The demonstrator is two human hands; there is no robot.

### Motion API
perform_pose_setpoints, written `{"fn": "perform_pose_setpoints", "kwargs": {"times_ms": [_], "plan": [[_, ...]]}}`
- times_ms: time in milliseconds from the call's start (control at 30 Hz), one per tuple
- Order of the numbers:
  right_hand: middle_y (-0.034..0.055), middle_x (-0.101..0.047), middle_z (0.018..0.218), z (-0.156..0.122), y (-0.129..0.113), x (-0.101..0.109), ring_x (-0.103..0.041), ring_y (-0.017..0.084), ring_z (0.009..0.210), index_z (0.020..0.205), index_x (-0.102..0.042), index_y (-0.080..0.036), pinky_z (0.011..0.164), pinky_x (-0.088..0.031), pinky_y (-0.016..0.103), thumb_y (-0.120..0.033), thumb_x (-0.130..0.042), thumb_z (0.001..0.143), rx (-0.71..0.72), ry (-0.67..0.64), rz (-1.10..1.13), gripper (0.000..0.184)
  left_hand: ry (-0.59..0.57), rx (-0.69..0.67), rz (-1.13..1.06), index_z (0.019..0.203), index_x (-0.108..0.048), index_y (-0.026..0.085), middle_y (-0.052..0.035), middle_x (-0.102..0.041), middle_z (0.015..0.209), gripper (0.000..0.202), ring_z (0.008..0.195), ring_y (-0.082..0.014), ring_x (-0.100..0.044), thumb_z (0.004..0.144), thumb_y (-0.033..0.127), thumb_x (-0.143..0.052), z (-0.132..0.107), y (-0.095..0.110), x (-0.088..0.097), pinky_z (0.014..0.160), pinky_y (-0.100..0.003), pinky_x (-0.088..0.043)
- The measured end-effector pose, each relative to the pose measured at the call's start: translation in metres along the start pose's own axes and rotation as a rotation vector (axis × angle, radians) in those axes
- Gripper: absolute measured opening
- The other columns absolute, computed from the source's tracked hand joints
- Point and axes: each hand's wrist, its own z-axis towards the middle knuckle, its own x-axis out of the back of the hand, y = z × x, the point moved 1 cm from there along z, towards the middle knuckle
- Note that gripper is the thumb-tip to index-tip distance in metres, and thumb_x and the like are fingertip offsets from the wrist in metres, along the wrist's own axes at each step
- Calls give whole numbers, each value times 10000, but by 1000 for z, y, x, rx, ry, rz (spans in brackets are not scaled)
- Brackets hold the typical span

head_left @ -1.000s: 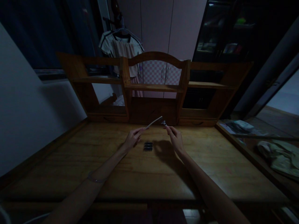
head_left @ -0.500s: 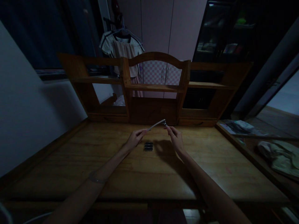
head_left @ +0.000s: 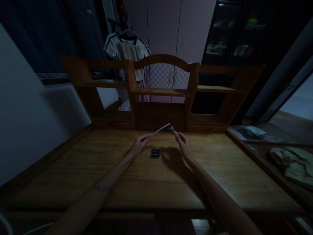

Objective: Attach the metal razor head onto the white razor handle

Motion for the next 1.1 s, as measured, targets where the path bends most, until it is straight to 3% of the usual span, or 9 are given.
{"fn": "perform_pose_setpoints", "kwargs": {"times_ms": [200, 433, 600, 800, 967, 1100], "plan": [[26, -620, 818, -1, -1, 0, -526, 171, 759, 931, -684, -185, 667, -375, 258, -523, -453, 890, 4, -10, 13, 412, -126, 33, 5, 1190, -629, 112, 63, -327, 453, 563, 372, -60, -303, 836, 537, -528, -1, 2, -1, 377, -175, -191], [29, -625, 821, -2, -2, 0, -534, 179, 772, 929, -680, -184, 668, -375, 262, -521, -448, 893, 5, 0, 15, 411, -66, 57, -77, 1183, -626, 90, 66, -321, 474, 594, 366, -52, -289, 817, 551, -547, 1, 1, 2, 368, -178, -192], [26, -621, 815, -1, 0, 0, -531, 172, 757, 920, -682, -185, 659, -366, 262, -502, -463, 893, -3, 2, 18, 386, -133, 67, -48, 1181, -633, 104, 72, -304, 457, 576, 360, -52, -277, 820, 544, -547, -1, 3, -1, 363, -178, -174], [31, -622, 810, 0, -1, 0, -530, 178, 760, 925, -687, -184, 660, -368, 266, -517, -457, 888, -2, -1, 12, 406, -36, 86, -80, 1161, -635, 92, 58, -371, 484, 591, 369, -54, -330, 785, 546, -588, 1, -1, 1, 365, -174, -205], [25, -618, 798, -1, 1, 1, -529, 174, 754, 927, -691, -188, 660, -369, 263, -516, -468, 882, -19, 8, 10, 399, -162, 73, -92, 1192, -625, 115, 71, -309, 465, 574, 364, -54, -301, 819, 544, -549, -1, 2, -2, 361, -173, -191], [21, -613, 817, -1, 4, -1, -525, 167, 769, 923, -687, -183, 664, -361, 254, -497, -475, 887, -20, -5, 40, 381, -76, 57, -51, 1136, -652, 98, 65, -338, 470, 578, 368, -50, -297, 792, 557, -578, 0, -1, -2, 363, -176, -188]]}}
